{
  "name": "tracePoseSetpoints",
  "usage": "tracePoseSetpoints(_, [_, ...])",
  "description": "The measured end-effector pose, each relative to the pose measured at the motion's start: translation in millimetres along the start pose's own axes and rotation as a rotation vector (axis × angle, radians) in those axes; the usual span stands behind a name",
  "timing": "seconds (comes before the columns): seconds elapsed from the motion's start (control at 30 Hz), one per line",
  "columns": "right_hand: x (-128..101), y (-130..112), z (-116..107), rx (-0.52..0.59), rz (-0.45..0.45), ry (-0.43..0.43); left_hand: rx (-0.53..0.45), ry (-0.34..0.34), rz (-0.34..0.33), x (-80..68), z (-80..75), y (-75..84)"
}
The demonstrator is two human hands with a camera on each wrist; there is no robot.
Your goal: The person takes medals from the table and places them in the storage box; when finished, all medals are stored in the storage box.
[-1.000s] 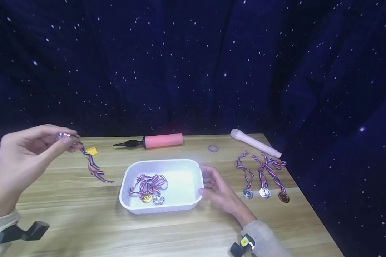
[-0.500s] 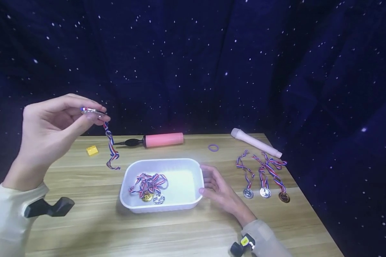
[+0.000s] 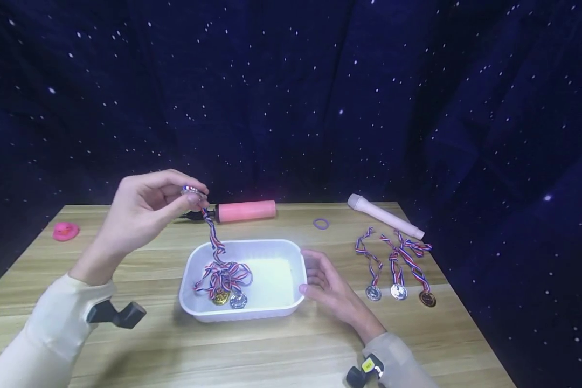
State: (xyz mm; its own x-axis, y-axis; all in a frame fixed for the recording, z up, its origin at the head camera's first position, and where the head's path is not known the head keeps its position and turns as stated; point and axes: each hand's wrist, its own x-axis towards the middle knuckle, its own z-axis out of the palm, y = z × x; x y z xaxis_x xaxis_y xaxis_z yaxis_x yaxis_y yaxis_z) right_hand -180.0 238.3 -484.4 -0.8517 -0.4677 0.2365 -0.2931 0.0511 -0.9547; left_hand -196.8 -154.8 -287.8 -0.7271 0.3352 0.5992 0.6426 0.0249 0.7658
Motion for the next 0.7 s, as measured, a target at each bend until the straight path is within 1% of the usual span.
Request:
tracePoseSetpoints(0.1, [0.0,-0.3,0.4,0.001,-0.001,0.000,0.025,-0.021,-0.081,-9.7,6.2,-21.2])
tracePoseSetpoints(0.2, [0.0,-0.1,0.3,0.001,-0.003,-0.001,0.017,-0.042,-0.167,-20.2,12.2,-39.0])
tracePoseSetpoints(0.37, [1.0,0.9,-0.2,0.003,-0.016,-0.010,0.019,-0.098,-0.283,-39.3,16.9,-56.8])
tracePoseSetpoints(0.47, [1.3,1.4,-1.2,0.000,-0.019,-0.011,0.027,-0.125,-0.321,-49.0,18.2,-64.3])
tracePoseSetpoints(0.53, [1.3,1.4,-1.5,-0.001,-0.020,-0.011,0.075,-0.133,-0.335,-54.8,18.7,-68.9])
tracePoseSetpoints(0.6, [1.1,1.3,-1.4,-0.002,-0.019,-0.009,0.150,-0.144,-0.337,-59.7,19.5,-72.6])
tracePoseSetpoints(0.7, [0.9,1.2,-0.6,0.003,-0.025,-0.010,0.310,-0.172,-0.321,-65.3,21.0,-78.1])
